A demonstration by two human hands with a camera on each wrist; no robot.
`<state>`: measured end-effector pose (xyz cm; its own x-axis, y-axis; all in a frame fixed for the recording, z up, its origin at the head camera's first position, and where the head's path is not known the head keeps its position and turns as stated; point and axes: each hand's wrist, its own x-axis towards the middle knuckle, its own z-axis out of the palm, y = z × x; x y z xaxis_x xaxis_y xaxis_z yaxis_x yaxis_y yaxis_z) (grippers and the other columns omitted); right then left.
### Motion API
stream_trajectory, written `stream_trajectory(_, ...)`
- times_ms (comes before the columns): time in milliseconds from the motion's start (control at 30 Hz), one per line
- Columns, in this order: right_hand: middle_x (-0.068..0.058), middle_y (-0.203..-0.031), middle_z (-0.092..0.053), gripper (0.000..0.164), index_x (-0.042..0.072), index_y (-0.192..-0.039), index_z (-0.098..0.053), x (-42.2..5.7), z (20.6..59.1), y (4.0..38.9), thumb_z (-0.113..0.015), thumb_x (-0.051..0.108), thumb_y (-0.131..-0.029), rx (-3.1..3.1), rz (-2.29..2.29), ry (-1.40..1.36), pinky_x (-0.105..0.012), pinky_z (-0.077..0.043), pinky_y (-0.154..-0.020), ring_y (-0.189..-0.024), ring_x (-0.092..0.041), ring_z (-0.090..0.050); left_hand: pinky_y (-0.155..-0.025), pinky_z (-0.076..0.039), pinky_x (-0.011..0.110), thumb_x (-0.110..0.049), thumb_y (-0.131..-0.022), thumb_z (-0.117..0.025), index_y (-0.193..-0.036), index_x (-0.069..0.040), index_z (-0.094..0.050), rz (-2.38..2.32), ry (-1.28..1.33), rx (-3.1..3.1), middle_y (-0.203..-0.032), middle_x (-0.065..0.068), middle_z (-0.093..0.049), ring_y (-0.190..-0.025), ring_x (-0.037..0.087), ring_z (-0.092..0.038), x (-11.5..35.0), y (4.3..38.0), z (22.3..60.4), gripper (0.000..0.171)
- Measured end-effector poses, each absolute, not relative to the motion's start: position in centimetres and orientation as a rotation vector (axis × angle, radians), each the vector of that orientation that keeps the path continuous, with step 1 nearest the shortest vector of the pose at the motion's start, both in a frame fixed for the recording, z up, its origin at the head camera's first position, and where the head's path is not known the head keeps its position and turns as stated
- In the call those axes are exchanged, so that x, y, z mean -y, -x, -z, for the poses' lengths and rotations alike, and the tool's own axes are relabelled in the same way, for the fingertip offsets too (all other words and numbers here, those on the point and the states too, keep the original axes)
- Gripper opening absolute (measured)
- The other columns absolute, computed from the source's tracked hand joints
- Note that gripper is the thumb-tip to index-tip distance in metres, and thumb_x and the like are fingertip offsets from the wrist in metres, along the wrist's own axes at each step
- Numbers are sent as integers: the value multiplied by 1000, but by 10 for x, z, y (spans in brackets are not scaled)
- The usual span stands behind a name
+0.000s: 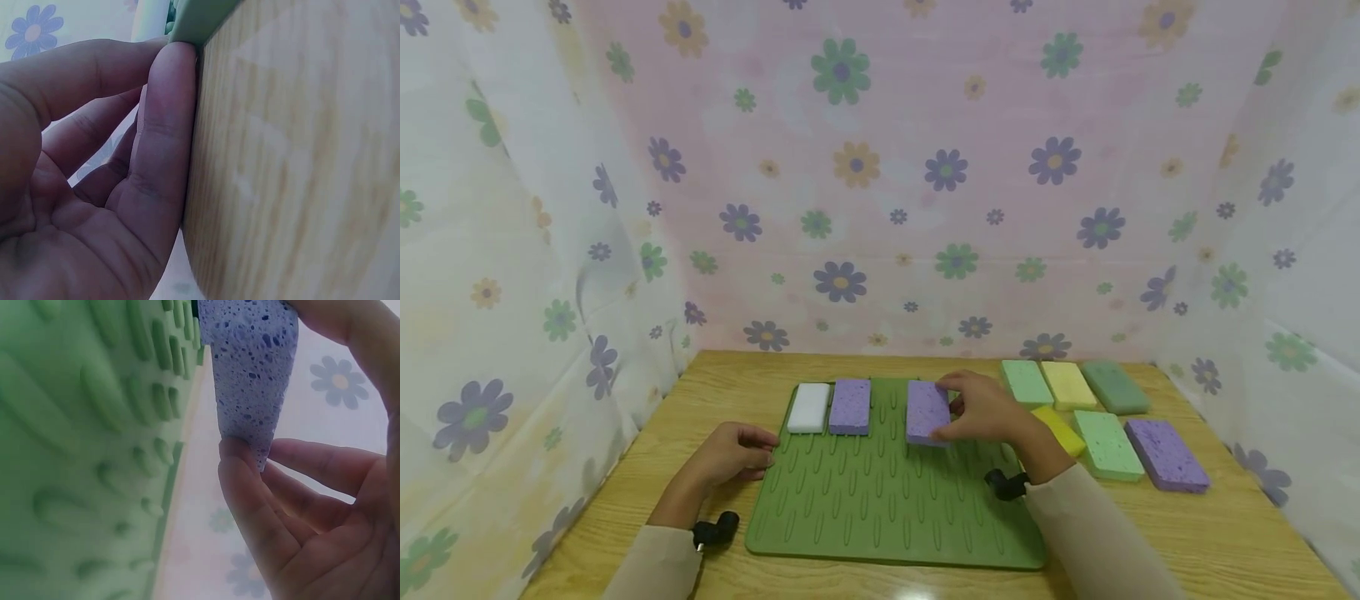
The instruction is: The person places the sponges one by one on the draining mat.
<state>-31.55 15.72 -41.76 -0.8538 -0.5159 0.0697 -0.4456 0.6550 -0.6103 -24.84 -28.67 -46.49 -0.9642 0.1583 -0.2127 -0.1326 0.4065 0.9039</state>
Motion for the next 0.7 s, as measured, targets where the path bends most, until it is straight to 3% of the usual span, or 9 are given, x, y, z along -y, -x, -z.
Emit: stream_trajectory(700,-14,-151,-55,91,1,-148,-54,-119,432,334,-94,37,-75,-2729,1046,700,-41,-61,-91,-113,-25,-69,-78,-64,37,-7,-94,-74,-127,4,-69,-1575,-21,-2405,-111,16,-67,-89,20,-70,286,248,463,35)
